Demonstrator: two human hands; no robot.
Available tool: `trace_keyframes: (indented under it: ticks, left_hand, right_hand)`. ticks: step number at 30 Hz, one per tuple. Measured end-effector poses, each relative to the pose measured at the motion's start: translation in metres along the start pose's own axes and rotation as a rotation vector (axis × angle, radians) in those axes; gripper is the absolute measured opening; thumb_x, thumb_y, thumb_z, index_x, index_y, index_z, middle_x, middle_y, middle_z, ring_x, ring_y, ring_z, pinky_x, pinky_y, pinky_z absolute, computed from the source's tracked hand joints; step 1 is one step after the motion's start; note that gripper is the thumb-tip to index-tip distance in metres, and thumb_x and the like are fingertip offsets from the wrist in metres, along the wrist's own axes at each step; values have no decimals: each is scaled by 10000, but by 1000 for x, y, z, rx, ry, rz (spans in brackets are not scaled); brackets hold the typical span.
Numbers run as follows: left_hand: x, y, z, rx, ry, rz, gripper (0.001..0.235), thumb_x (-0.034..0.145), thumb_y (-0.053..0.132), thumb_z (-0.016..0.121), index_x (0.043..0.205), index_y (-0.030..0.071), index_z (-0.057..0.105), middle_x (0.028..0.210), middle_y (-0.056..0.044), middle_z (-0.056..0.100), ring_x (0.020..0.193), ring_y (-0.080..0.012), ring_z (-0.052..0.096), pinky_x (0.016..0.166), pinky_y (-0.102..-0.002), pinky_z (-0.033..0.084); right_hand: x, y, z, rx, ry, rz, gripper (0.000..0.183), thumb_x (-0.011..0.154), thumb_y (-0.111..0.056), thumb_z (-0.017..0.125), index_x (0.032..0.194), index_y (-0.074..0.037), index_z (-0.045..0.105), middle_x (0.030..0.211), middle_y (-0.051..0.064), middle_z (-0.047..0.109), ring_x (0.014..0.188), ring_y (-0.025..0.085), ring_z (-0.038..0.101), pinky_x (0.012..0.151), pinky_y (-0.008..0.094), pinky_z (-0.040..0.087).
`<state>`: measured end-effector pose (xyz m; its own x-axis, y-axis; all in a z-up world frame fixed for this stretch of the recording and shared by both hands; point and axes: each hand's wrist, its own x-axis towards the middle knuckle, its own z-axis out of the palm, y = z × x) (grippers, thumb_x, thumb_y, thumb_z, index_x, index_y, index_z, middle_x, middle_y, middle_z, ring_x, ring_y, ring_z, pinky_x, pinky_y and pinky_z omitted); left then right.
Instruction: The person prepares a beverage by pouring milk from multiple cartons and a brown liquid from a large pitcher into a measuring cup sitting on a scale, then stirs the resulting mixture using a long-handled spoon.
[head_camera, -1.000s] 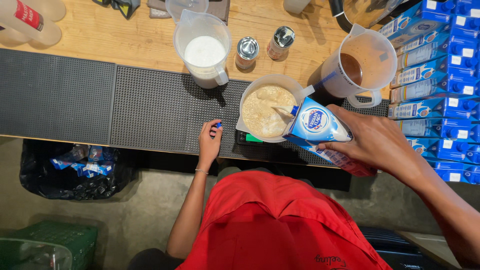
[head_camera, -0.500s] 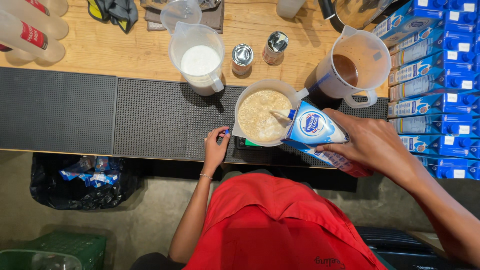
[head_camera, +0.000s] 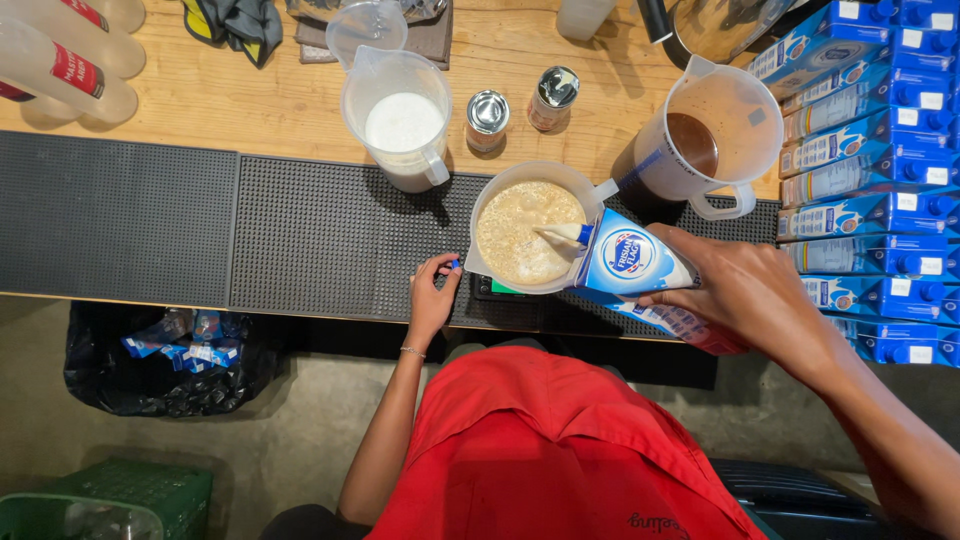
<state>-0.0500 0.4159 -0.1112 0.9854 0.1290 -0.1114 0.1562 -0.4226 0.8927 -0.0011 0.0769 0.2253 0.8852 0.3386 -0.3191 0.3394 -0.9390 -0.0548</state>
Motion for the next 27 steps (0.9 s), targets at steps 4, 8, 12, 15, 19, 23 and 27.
trace_keyframes:
  ticks: [4,8,12,15,19,23,27]
  left_hand:
    - [0,-2,2,11,4,19,212,990,254,660,1193,224,712,1111,82,722,956,-128,626,1014,-336,336]
    - [0,-1,2,-1,4,2,221,988,259,661,1198,218,717,1099,74,716,956,-125,619,1024,-329,333]
    - [0,-1,2,-4,4,2,227,988,252,658,1205,217,716,1085,70,708,960,-125,617,1027,-328,334]
    - [0,-1,2,6,4,-1,223,991,260,654,1202,218,713,1088,74,706,963,-125,612,1016,-321,332]
    - [0,-1,3,16,0,-4,222,993,264,652,1203,223,711,1076,75,707,972,-130,609,1023,-333,328]
    - [0,1,3,18,6,0,222,990,255,654,1201,227,715,1064,78,705,962,-132,607,1026,-338,327]
    - [-1,2,2,20,-5,-4,220,997,268,648,1205,232,709,1057,79,698,973,-133,602,1022,-335,325]
  right_hand:
    - [-1,1,1,-31,-55,48,774,771,-739,673,1464,-443,498,1037,59,780,979,405,725,594,536,517]
    - [-1,-1,-2,5,-48,46,783,767,-720,682,1478,-437,519,1006,96,780,955,397,727,602,516,504]
    - [-1,2,-1,27,-68,58,751,787,-682,687,1480,-440,530,1029,77,784,984,407,715,603,517,496]
    - [-3,3,0,-3,-57,59,745,798,-683,679,1484,-438,523,958,110,784,931,419,722,606,522,505]
    - [-4,2,-2,42,-12,37,713,811,-632,710,1467,-395,563,963,83,791,938,396,722,586,497,495]
    - [-6,5,2,52,18,18,739,810,-627,711,1486,-361,576,964,121,787,913,424,707,586,498,486]
    - [-8,2,-3,111,-4,13,728,829,-583,705,1498,-332,569,1039,114,788,1000,401,693,606,479,503]
